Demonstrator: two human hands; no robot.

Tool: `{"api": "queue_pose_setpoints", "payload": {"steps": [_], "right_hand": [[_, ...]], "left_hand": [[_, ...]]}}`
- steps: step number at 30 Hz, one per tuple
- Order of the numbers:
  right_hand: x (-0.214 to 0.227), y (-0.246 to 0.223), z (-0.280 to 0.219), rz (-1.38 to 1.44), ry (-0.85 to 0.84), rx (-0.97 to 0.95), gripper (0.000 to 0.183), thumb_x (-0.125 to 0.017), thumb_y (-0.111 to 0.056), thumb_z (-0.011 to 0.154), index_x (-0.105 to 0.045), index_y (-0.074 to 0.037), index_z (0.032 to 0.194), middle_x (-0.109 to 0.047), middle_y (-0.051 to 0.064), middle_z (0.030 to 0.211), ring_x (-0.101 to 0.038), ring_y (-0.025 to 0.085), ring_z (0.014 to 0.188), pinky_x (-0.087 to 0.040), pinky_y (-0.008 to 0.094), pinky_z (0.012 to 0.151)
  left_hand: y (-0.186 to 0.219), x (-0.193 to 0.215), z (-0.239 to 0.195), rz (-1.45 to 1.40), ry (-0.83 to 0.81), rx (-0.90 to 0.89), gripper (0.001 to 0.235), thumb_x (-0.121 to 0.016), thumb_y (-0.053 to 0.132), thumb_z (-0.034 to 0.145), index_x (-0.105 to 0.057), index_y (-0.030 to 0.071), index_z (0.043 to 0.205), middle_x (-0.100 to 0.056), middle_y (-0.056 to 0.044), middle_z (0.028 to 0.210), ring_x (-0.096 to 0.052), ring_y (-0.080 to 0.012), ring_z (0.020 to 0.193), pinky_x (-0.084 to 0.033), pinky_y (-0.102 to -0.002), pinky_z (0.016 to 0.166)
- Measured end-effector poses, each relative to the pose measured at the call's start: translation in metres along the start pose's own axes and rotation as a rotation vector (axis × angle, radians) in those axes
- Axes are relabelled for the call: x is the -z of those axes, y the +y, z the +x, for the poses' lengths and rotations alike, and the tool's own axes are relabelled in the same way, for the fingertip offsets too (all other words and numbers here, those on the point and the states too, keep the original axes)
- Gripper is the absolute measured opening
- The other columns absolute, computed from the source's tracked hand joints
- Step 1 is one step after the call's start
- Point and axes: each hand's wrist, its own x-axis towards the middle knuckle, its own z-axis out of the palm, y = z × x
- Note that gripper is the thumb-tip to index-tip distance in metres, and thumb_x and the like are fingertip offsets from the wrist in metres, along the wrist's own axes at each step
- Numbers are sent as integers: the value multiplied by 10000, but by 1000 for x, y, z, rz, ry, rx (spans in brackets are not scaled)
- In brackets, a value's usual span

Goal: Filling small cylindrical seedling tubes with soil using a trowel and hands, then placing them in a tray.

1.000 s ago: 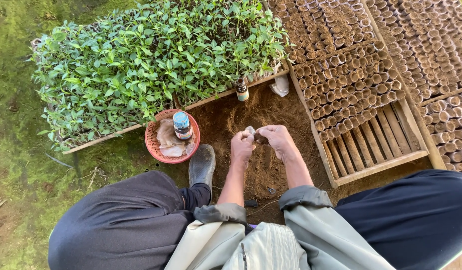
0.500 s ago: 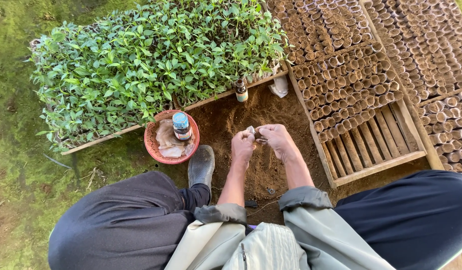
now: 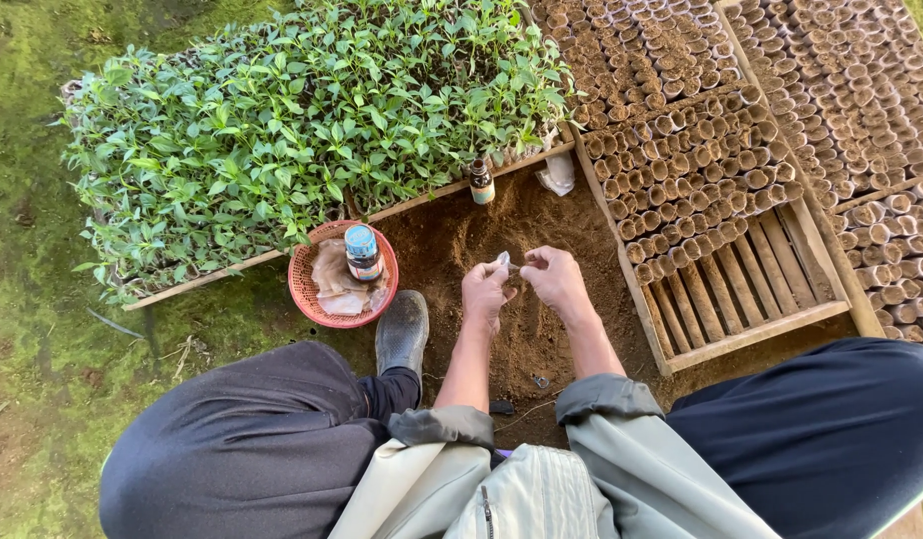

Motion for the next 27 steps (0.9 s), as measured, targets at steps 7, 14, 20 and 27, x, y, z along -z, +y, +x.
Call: {"api": "queue_pose_setpoints", "payload": {"steps": [7,14,20,27], "right_hand": [[-19,-4,-6,3,-27,-4,221,-797,-315,734,-816,-308,955,-794,-45,913,-757,172,942,-592,352,832],[3,-31,-24,257,-95,11,112,-746,-161,743,-796,-134,839,-766,114,928,-700,228,902,-539,387,802],[31,-66,-47,564,-208,18,46,-702,-20,751,-743,-19,770,-747,156,1092,-614,191,906,-485,310,780],[23,-43,-30,591,-176,-31,95,-741,-64,794,-748,1,862,-742,142,1017,-631,167,860,-511,252,713]], "left_hand": [[4,-3,-3,-24,-12,74,108,-728,133,856,-657,89,924,-634,-90,967,-636,-170,803,-647,-345,694],[-18,8,20,-255,5,166,87,-702,107,870,-616,112,862,-728,-124,807,-752,-204,690,-647,-398,682],[-10,9,9,-438,-14,296,45,-667,96,909,-634,92,939,-738,-177,819,-757,-262,641,-660,-394,638],[12,5,-10,-497,-100,288,112,-745,39,884,-704,36,989,-753,-164,848,-756,-225,646,-663,-349,628]]}}
